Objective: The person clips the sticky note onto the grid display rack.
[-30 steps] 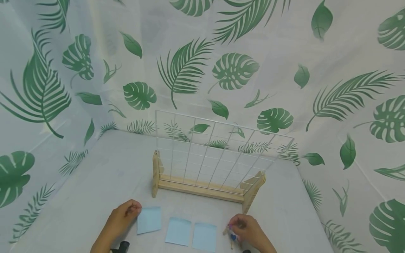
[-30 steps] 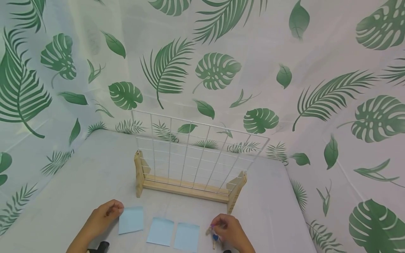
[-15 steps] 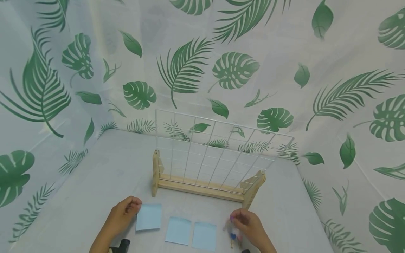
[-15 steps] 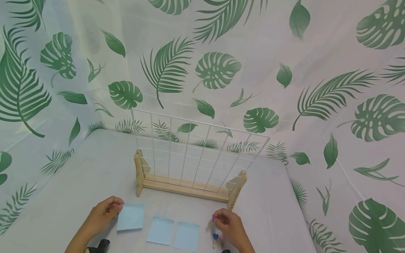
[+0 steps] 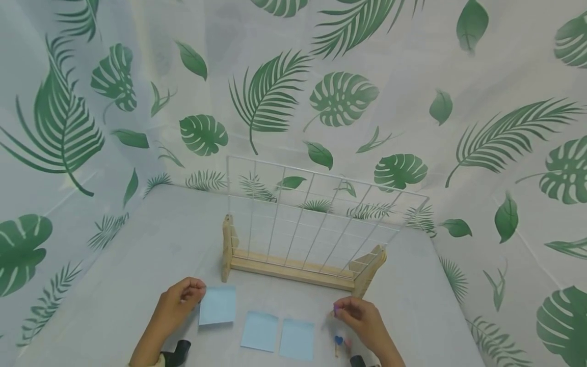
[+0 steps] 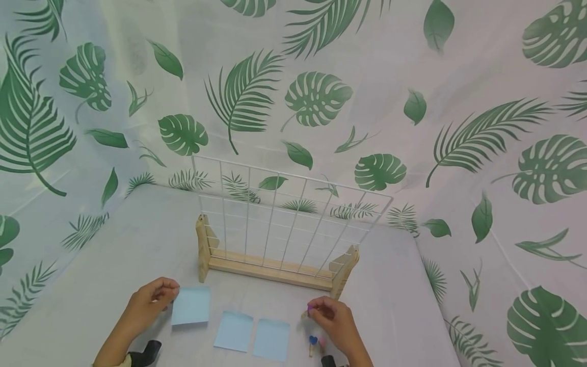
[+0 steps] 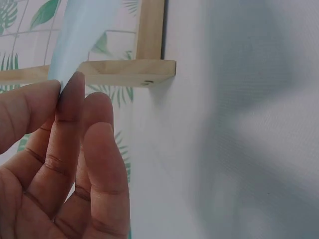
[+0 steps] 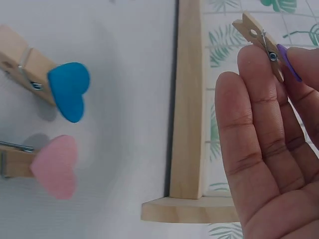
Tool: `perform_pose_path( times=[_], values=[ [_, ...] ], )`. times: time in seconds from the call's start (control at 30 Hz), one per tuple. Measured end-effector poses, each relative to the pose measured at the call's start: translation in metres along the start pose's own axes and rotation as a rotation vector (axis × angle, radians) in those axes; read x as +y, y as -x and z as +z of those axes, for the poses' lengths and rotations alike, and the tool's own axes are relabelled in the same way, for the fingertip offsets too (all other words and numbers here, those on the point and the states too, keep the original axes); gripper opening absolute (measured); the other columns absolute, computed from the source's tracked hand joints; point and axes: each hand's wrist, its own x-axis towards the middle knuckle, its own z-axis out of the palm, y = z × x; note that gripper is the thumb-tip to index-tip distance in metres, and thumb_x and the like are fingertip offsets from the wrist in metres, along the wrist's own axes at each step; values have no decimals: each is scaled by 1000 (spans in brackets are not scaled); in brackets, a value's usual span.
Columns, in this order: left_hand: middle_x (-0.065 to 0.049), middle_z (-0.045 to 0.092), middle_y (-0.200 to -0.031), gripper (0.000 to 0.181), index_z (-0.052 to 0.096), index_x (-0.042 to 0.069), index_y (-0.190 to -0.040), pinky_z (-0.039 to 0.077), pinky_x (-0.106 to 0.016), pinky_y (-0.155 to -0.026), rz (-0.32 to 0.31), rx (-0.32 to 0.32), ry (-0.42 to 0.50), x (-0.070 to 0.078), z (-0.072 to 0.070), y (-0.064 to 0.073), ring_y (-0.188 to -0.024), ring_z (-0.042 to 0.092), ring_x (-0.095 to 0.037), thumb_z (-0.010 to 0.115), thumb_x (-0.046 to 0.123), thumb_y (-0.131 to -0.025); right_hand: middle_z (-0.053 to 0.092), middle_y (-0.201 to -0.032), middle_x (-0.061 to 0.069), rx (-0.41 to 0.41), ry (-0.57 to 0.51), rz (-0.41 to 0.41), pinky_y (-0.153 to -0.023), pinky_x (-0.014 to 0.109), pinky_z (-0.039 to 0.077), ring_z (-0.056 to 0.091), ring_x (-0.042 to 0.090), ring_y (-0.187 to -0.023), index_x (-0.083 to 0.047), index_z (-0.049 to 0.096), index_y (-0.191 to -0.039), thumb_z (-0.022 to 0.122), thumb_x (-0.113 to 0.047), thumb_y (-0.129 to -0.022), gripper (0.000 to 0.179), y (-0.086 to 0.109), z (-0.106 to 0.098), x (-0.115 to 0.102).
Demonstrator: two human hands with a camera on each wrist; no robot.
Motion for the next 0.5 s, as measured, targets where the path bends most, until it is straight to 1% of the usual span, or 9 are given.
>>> perform_pose_path(
  times=[0.07,0.17,0.33,0.43,0.5],
  values=[
    [1,76,-97,11,72,6,-113,58,-24,-71,-3,4,17,1,0,0,-90,67,-15,71,12,-105,77,-98,20,7,2,15,-84,19,62,72,0,-93,9,72,-105,71,7,-98,7,-1,-1,-3],
    [0,75,-95,11,71,4,-114,59,-23,-69,0,8,45,3,-1,0,-87,66,-15,70,11,-105,77,-100,21,3,14,23,-84,18,61,72,0,-94,10,72,-107,73,7,-97,10,-3,-4,-8],
    [-1,72,-94,11,71,3,-114,60,-24,-68,8,15,73,7,-2,2,-85,65,-16,69,10,-106,76,-102,23,-9,24,58,-85,16,60,71,0,-95,12,72,-111,73,6,-97,15,-6,-8,-17],
    [-2,71,-94,10,71,4,-114,60,-24,-68,6,20,85,9,-2,2,-85,64,-16,69,10,-106,77,-104,22,6,32,83,-86,16,60,71,-1,-96,12,72,-113,73,5,-97,17,-7,-8,-22],
    [-2,71,-94,11,71,4,-114,60,-24,-68,2,24,96,11,-1,3,-86,64,-16,69,11,-107,77,-104,21,16,35,83,-86,16,59,71,-1,-96,13,72,-115,73,5,-98,19,-7,-9,-24]
  ],
)
